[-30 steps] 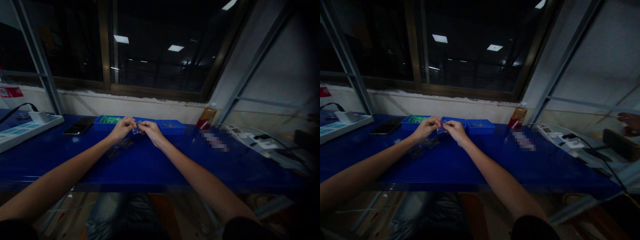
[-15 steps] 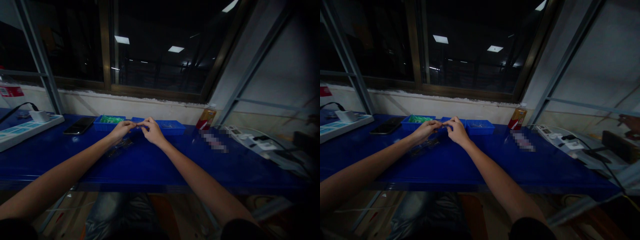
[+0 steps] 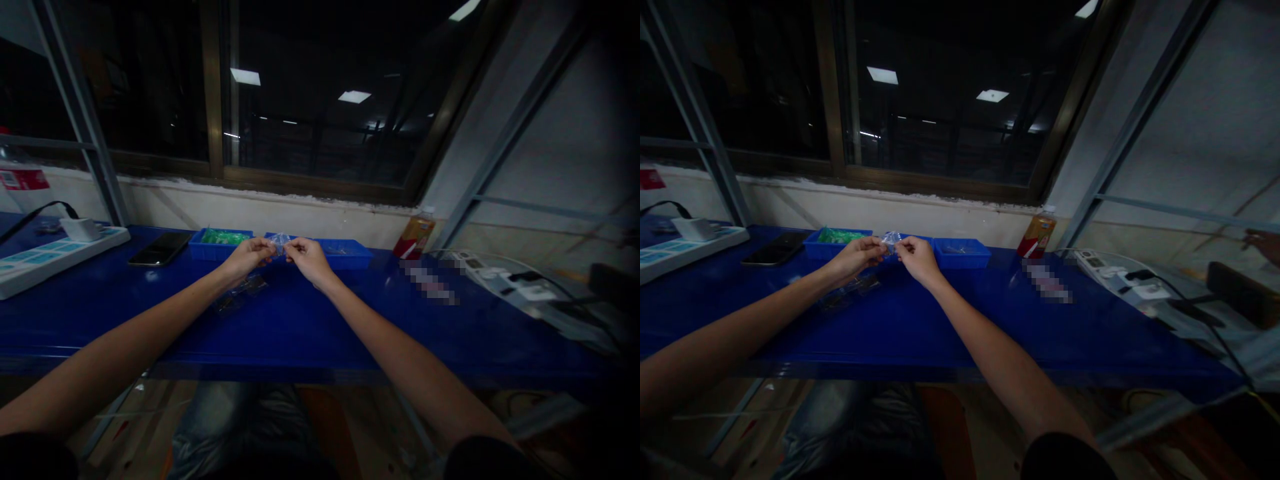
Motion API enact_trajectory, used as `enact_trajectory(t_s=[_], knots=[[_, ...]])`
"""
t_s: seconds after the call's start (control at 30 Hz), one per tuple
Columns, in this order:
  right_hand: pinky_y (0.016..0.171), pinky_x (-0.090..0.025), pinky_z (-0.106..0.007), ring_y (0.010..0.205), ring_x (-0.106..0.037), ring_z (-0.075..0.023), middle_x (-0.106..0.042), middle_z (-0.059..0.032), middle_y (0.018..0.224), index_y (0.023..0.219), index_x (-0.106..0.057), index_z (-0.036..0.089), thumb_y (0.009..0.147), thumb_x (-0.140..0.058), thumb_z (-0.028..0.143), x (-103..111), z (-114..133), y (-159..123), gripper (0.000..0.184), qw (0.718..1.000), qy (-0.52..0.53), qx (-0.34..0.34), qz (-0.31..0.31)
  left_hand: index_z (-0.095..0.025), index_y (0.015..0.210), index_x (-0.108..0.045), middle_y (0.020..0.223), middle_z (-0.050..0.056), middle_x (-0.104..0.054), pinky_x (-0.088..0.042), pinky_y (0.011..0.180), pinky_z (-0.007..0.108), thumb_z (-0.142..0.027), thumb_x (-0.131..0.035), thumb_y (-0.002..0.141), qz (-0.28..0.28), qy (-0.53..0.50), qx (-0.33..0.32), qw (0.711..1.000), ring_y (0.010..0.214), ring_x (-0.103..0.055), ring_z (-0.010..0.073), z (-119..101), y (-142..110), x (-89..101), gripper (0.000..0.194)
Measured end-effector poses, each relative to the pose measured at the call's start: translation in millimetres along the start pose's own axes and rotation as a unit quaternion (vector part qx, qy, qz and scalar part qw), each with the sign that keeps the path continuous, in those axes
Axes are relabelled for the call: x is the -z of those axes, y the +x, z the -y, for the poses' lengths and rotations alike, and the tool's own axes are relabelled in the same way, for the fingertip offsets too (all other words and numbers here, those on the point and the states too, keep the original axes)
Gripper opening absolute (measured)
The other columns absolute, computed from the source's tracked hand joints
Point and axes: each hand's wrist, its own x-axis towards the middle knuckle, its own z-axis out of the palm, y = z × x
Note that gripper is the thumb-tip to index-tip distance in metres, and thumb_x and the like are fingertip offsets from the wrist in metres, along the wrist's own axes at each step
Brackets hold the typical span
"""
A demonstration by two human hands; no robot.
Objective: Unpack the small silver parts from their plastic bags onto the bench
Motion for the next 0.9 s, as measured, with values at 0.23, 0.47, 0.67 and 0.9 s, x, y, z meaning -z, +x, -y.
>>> enact_trajectory(t_s=[0.23,0.47,0.67,0.9], knots=[[0.06,-0.04,-0.024,0.06,-0.052,-0.0112,-0.059,-0.0002,0.063,0.066,-0.058,0.015,0.074,-0.051,0.025,0.1,5.3,-1.9,0.015,0.989,-0.135,0.063,0.001,-0.016,0.08,-0.06,0.078,0.002,-0.06,-0.038,0.06,0.022,-0.034,-0.061,0.072,0.02,0.068,-0.015,0.997,0.069,-0.052,0.0105,1.1,-0.5,0.6,0.019],[0.063,-0.044,-0.026,0.063,-0.054,-0.0117,-0.06,-0.0012,0.069,0.077,-0.059,0.015,0.072,-0.054,0.021,-5.6,2.3,-2.3,0.01,0.995,-0.098,0.024,0.016,-0.015,0.074,-0.055,0.071,-0.001,-0.056,-0.04,0.062,0.023,-0.025,-0.064,0.069,0.011,0.011,-0.029,0.999,0.063,-0.051,0.0089,-2.3,-2.5,-0.7,0.014],[0.057,-0.042,-0.024,0.058,-0.053,-0.0107,-0.056,0.0012,0.06,0.068,-0.057,0.016,0.077,-0.052,0.032,-3.3,4.8,-4.8,0.019,0.996,-0.06,0.016,0.068,-0.015,0.076,-0.056,0.07,0.0,-0.057,-0.039,0.062,0.023,-0.028,-0.065,0.068,-0.014,0.014,-0.044,0.999,0.066,-0.052,0.0107,-3.3,-1.0,3.5,0.017],[0.057,-0.04,-0.024,0.058,-0.052,-0.0106,-0.056,0.0014,0.06,0.067,-0.057,0.016,0.073,-0.053,0.027,-6.4,6.5,-5.6,0.013,0.996,-0.062,0.036,0.055,-0.016,0.076,-0.056,0.071,0.0,-0.056,-0.037,0.061,0.022,-0.03,-0.066,0.067,-0.009,0.028,-0.045,0.999,0.066,-0.051,0.0102,-3.8,-2.1,1.7,0.019]])
